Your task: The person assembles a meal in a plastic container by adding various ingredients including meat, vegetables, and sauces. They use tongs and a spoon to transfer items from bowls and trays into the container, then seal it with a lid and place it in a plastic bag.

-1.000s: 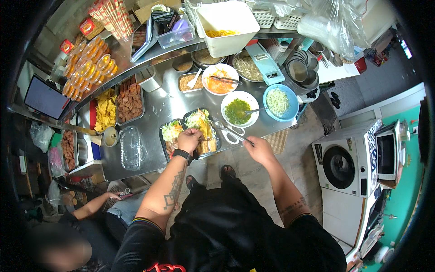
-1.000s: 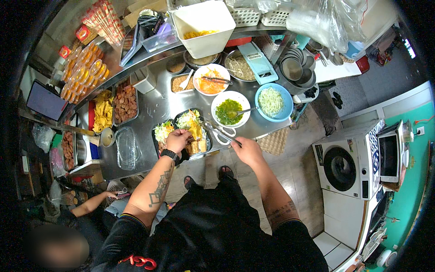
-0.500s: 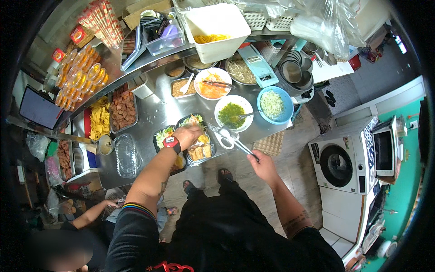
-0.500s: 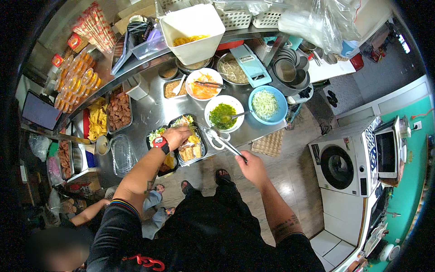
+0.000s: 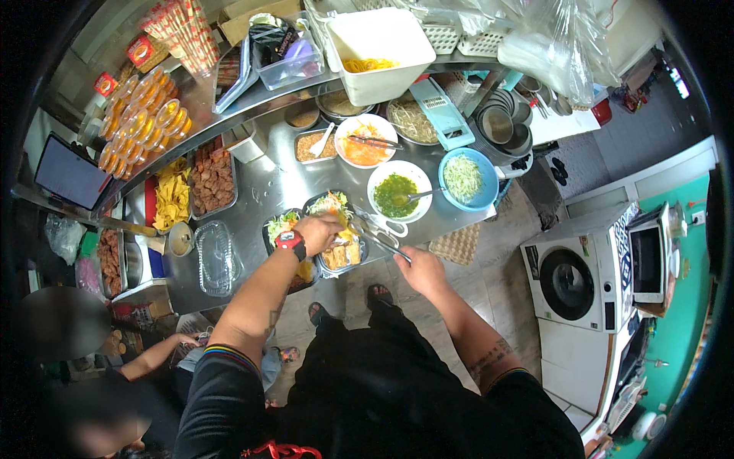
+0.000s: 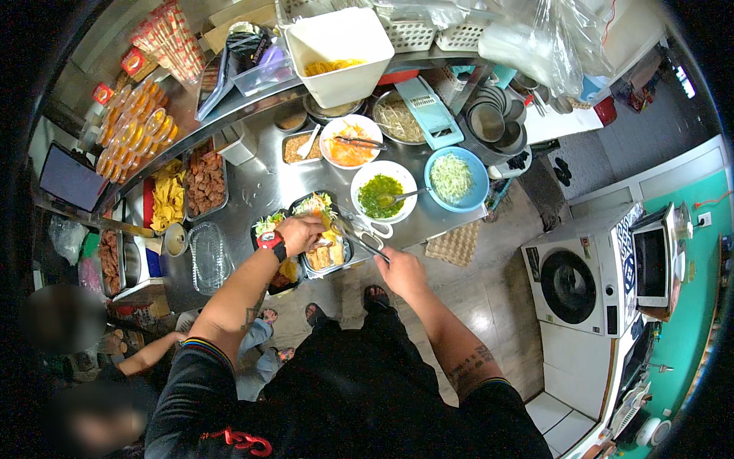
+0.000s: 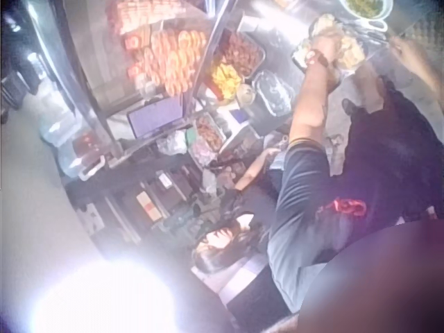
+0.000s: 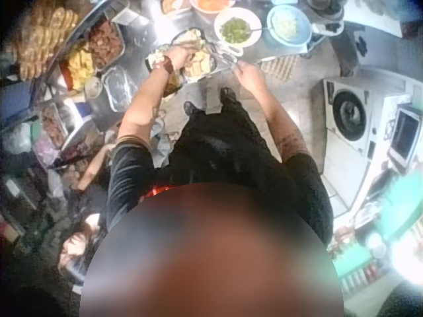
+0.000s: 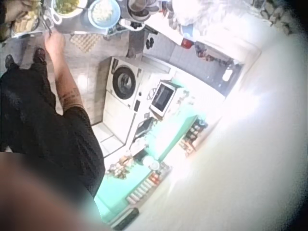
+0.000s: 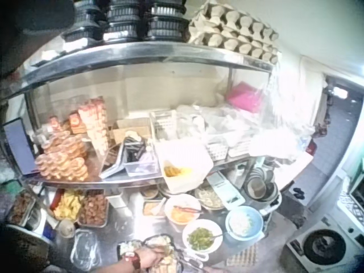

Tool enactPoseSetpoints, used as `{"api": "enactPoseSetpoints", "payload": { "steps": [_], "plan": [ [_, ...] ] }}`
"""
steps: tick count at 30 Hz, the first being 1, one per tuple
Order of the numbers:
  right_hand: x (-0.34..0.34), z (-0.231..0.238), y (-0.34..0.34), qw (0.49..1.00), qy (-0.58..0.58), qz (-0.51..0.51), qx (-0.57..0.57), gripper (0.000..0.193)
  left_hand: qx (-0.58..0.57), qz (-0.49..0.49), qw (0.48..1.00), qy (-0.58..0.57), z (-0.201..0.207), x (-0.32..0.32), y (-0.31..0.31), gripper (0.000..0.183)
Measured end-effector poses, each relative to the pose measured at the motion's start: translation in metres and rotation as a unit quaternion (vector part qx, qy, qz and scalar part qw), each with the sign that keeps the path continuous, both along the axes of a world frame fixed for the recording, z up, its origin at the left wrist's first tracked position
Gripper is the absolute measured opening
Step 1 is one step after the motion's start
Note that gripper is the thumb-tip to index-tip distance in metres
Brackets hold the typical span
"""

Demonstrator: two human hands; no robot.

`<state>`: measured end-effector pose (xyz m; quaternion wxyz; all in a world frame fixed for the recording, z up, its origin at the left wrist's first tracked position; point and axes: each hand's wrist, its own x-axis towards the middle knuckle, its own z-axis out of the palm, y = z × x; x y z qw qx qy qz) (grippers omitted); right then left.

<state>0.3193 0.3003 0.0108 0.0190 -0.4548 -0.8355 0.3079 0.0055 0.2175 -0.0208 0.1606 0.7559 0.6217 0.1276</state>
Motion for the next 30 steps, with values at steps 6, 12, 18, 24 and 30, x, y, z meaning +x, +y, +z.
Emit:
{"api": "enactPoseSetpoints", "payload": {
  "steps": [6, 12, 18, 24, 30],
  "plan": [
    [-0.003, 0.000, 0.001, 1.000, -0.010, 0.027, 0.010, 0.031, 0.009, 0.039, 0.999, -0.013, 0.002, 0.011, -0.011, 0.029],
    [-0.003, -0.003, 0.006, 0.996, 0.090, -0.024, -0.003, 0.031, 0.048, 0.122, 0.990, -0.058, 0.017, 0.019, -0.041, 0.035],
    [-0.057, 0.000, 0.010, 0.976, 0.195, -0.015, -0.100, 0.037, 0.101, 0.372, 0.908, -0.164, 0.031, 0.058, -0.179, 0.030],
    [-0.225, 0.002, 0.028, 0.936, 0.316, 0.156, -0.017, 0.046, -0.210, 0.636, 0.678, -0.303, -0.033, 0.176, -0.409, 0.044],
    [-0.419, 0.025, 0.084, 0.972, 0.080, 0.202, 0.091, 0.052, -0.308, 0.674, 0.587, -0.326, -0.093, 0.253, -0.537, 0.038]
  ]
}}
